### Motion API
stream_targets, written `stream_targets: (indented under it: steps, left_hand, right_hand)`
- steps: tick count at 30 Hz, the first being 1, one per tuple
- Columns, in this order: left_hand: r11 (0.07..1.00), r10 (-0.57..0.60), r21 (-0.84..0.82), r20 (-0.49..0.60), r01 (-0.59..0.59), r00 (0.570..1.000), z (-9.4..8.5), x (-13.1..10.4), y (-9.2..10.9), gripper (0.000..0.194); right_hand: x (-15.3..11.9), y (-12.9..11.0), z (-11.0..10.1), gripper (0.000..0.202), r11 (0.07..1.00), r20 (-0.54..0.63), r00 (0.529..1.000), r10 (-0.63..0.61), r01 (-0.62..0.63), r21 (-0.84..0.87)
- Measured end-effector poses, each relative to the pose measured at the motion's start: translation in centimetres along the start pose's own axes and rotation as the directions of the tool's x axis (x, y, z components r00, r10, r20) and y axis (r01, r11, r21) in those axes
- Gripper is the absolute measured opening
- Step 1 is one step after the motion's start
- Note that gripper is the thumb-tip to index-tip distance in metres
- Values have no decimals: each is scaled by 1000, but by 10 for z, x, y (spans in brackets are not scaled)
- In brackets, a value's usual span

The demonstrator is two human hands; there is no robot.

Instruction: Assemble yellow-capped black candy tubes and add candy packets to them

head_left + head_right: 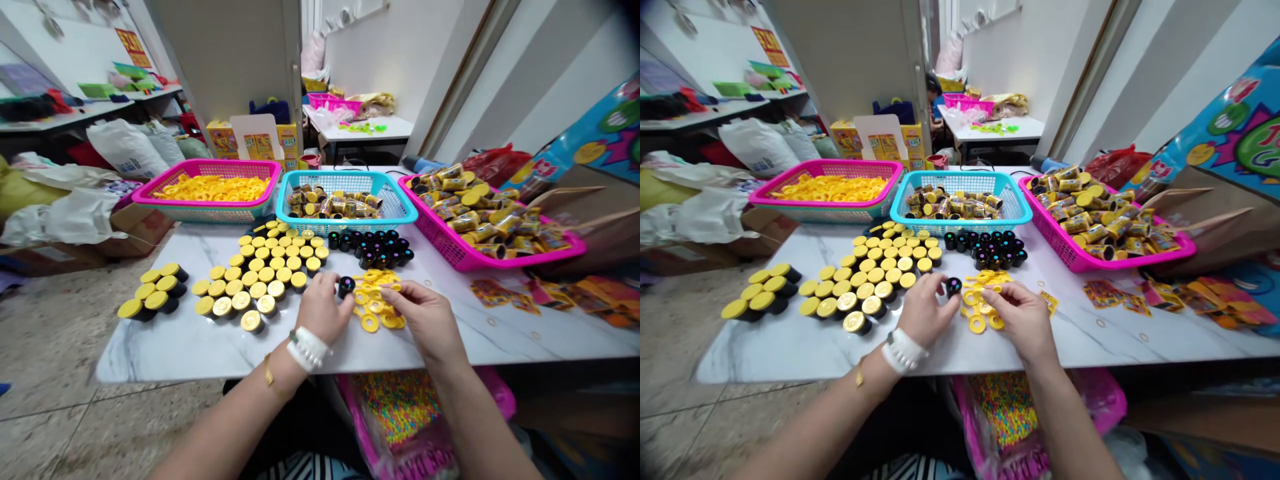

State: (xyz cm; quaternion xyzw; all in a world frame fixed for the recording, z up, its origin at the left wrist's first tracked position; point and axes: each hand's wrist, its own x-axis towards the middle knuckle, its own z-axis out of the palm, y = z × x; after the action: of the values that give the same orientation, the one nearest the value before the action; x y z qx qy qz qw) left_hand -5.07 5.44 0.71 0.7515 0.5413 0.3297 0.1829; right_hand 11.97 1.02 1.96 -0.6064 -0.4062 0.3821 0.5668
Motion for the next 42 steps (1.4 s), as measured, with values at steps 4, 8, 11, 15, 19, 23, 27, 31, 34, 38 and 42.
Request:
stream_targets:
  steps: [4, 8, 11, 15, 19, 23, 27, 31, 34, 38, 42]
  left_hand:
    - [994, -8, -108, 28, 11, 1000, -24, -58, -11, 21]
    - [981, -29, -187, 98, 47, 995, -27, -70, -17, 25]
    - [973, -50, -217, 106, 72, 993, -26, -64, -17, 21]
    - [970, -77, -218, 125, 103, 989, -26, -64, -15, 21]
    - [967, -95, -219, 157, 128, 983, -30, -67, -13, 25]
    - [901, -123, -353, 347, 251, 930, -41, -60, -10, 33]
    - [871, -95, -400, 432, 285, 897, -46, -50, -12, 22]
    - [889, -32, -400, 427, 221, 904, -44, -52, -16, 23]
    - [900, -12, -392, 412, 190, 911, -42, -54, -16, 20]
    - [902, 1, -388, 440, 189, 898, -43, -52, -14, 17]
    - [903, -16, -384, 417, 192, 909, -44, -53, -14, 18]
  right_hand:
    - [-15, -4, 14, 31, 985, 298, 940, 164, -174, 5]
    - [-23, -2, 37, 36, 972, 474, 849, 233, -225, -74]
    - [-19, 1, 47, 38, 972, 446, 864, 236, -216, -95]
    - [-16, 4, 49, 39, 972, 420, 877, 233, -211, -100]
    - [-23, 3, 49, 36, 968, 420, 873, 248, -238, -76]
    - [-30, 2, 52, 34, 956, 403, 872, 279, -293, -28]
    - [-35, 3, 56, 34, 955, 316, 907, 279, -297, 8]
    - [-37, 0, 53, 28, 951, 345, 887, 306, -299, -74]
    - [-35, -4, 48, 26, 937, 400, 847, 351, -316, -152]
    - [-33, -2, 46, 27, 924, 417, 825, 382, -338, -179]
    - [-36, 1, 49, 30, 927, 378, 847, 374, -337, -164]
